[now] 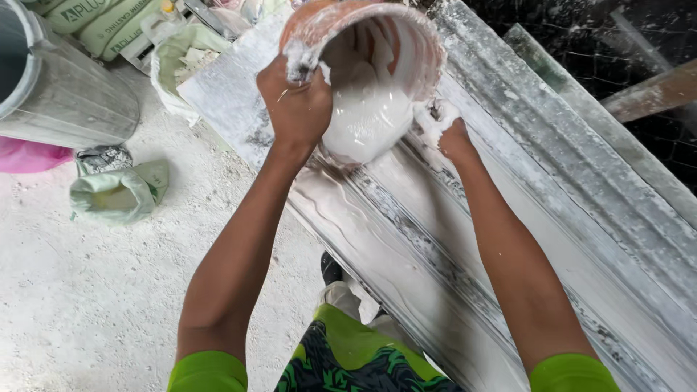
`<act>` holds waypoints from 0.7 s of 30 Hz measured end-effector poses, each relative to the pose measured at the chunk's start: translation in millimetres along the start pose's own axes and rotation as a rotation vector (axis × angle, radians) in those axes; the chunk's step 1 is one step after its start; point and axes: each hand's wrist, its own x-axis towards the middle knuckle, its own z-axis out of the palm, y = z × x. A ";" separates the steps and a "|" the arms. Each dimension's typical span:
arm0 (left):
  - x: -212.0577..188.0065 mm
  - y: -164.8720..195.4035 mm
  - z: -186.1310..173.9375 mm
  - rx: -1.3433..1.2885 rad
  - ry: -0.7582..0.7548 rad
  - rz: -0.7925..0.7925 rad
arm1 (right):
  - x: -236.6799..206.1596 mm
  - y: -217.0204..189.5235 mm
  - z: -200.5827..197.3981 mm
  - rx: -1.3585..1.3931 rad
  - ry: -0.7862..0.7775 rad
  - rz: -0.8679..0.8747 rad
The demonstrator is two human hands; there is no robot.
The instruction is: The person spreads white plaster paste by hand over long corrugated metal mold sheets, working the paste into the grooves with their fingers. They then mix more paste in a large bowl and use a plastic pot to scoop and pour paste onto the molds.
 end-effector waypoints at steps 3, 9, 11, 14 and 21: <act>26.5 -23.0 8.0 -0.213 -0.097 0.027 | 31.2 3.6 14.3 -0.029 0.024 0.091; 34.2 -40.6 13.1 -0.282 -0.086 0.175 | 57.9 19.7 21.9 -0.022 -0.094 0.129; 27.6 -42.3 14.5 -0.310 -0.102 0.140 | 58.4 25.4 23.7 0.011 -0.099 0.181; 18.7 -45.0 17.8 -0.307 -0.111 0.203 | 54.8 30.3 25.1 -0.193 -0.041 0.103; -8.3 -33.0 24.3 -0.271 -0.131 0.291 | 31.4 16.5 3.5 -0.095 -0.097 0.194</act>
